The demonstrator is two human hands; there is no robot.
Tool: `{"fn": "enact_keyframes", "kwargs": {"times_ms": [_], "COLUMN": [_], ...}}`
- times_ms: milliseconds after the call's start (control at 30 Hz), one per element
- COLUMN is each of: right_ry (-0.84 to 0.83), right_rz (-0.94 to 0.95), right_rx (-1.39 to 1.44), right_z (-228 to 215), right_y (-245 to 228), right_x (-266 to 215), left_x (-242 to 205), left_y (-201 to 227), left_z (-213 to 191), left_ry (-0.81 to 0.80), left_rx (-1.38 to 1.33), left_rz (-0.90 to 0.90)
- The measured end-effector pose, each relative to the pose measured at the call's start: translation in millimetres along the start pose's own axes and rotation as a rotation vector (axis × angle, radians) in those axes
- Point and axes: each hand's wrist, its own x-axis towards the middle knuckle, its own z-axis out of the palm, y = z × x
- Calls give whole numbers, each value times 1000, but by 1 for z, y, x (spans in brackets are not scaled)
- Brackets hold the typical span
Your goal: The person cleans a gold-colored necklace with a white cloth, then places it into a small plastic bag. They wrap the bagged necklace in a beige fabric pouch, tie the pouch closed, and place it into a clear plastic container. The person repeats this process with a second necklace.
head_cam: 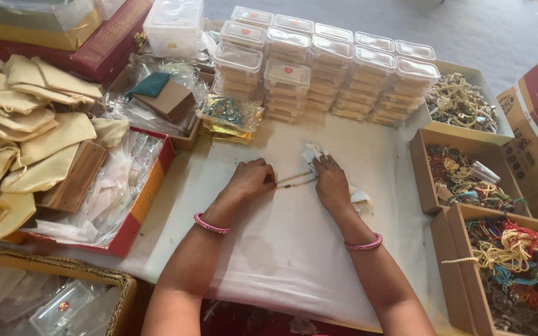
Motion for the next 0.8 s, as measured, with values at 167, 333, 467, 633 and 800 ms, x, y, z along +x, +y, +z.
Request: {"fn": "enact_keyframes", "kwargs": {"times_ms": [167, 333, 467, 633, 800], "right_ry": [106, -109, -39, 86, 186], "right_rz": [-302, -409, -175, 13, -295], "right_rx": [149, 211, 92, -68, 102], "right_z": [-31, -21, -11, -3, -32], "right_y": [-47, -51, -10, 19, -22], "right_x": [-4, -3, 0, -3, -1], "left_x": [3, 3, 1, -2, -3], "left_y": [2, 3, 2, 0, 20], "left_z": [23, 16, 9, 11, 18], "left_ry": [194, 341, 327, 464, 524], "left_rx": [41, 101, 121, 295, 281], "left_rz": [-16, -57, -128, -53, 294]}}
